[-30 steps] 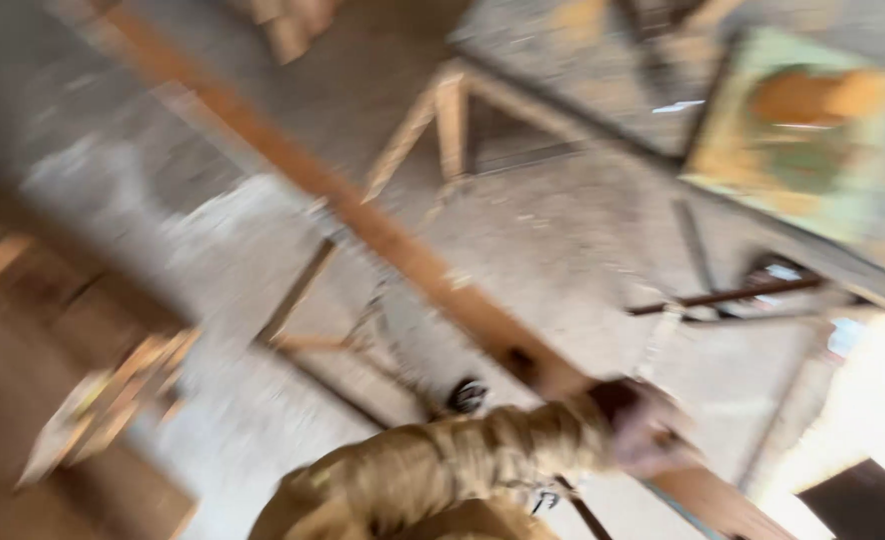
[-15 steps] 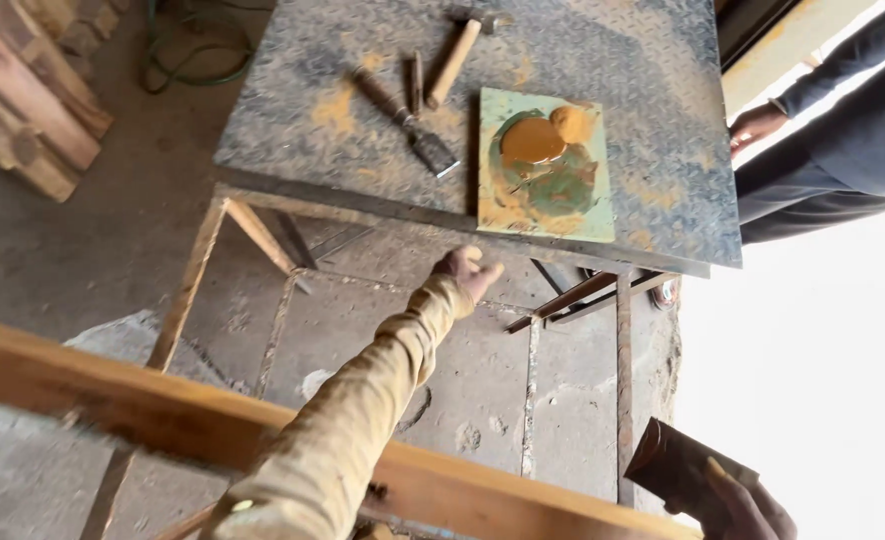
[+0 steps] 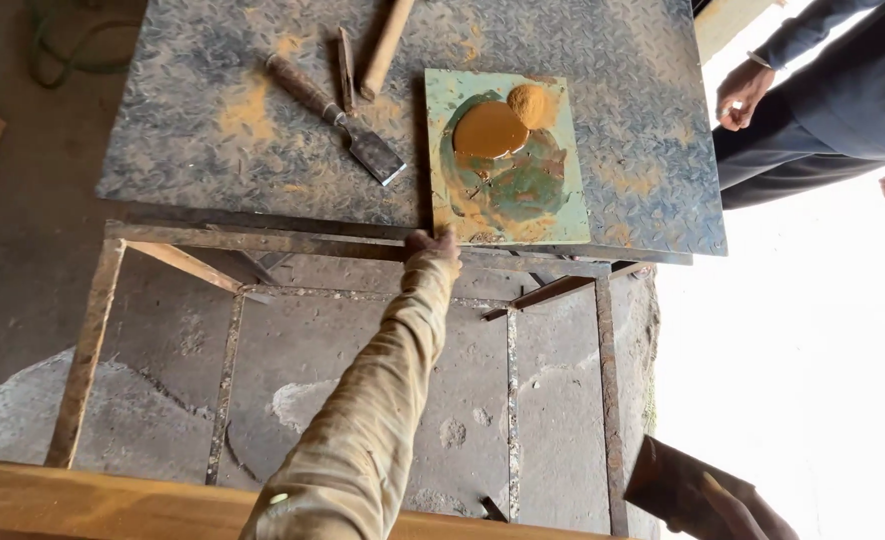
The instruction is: The person mixes a brown filler paste with powder on a small board, then presses the paste by hand into the holes of a long wooden plank. They then use a chisel and mallet to tap and trim the filled spots along the plank.
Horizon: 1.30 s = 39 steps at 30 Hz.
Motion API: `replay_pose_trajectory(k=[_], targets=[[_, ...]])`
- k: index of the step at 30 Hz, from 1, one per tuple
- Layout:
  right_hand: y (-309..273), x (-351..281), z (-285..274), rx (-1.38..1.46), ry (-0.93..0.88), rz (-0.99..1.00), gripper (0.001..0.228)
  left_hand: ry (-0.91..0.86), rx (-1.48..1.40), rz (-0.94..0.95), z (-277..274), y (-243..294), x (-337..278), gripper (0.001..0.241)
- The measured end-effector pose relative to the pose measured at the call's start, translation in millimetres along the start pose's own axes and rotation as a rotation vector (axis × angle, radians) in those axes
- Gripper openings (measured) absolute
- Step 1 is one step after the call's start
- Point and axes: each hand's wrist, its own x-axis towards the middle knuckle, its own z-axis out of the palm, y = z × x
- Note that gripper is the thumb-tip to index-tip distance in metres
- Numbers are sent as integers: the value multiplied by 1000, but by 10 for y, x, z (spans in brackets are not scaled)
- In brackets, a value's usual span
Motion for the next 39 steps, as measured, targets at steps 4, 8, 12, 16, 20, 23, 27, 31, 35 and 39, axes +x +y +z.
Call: replay_pose_trajectory(k=[4, 8, 12, 16, 20, 23, 27, 31, 35, 39], targets=[[-249, 195, 218, -281, -26, -251, 32, -239, -299, -158, -432, 156, -321, 52], [-1269, 535, 714, -252, 0, -101, 35, -251, -300, -167, -674, -34, -465, 46], [-1443, 1177, 980, 140, -104, 184, 44, -304, -203, -162, -960, -319, -479, 53], [-1419, 1859, 1326, 232, -177, 162, 41, -307, -168, -157, -1192, -410, -654, 64], [-1138, 2697, 1632, 168, -173, 110, 35, -293, -260, -113, -896, -815, -267, 54], [-1423, 3015, 1821, -3, -260, -112, 31, -274, -389, -52, -835, -998, -206, 53], [-1823, 3462, 2174, -401, -212, -369, 22, -293, -434, 107, -919, -1037, -230, 49], [-2410, 3447, 2568, -773, -116, -535, 22, -355, -483, 158, -819, -1246, 2, 47], [-2067, 3954, 2692, -924, -195, -775, 23, -358, -509, 188, -842, -1164, -14, 46], [-1992, 4092, 2806, -987, -273, -789, 18, -343, -454, 159, -912, -1073, -59, 47]])
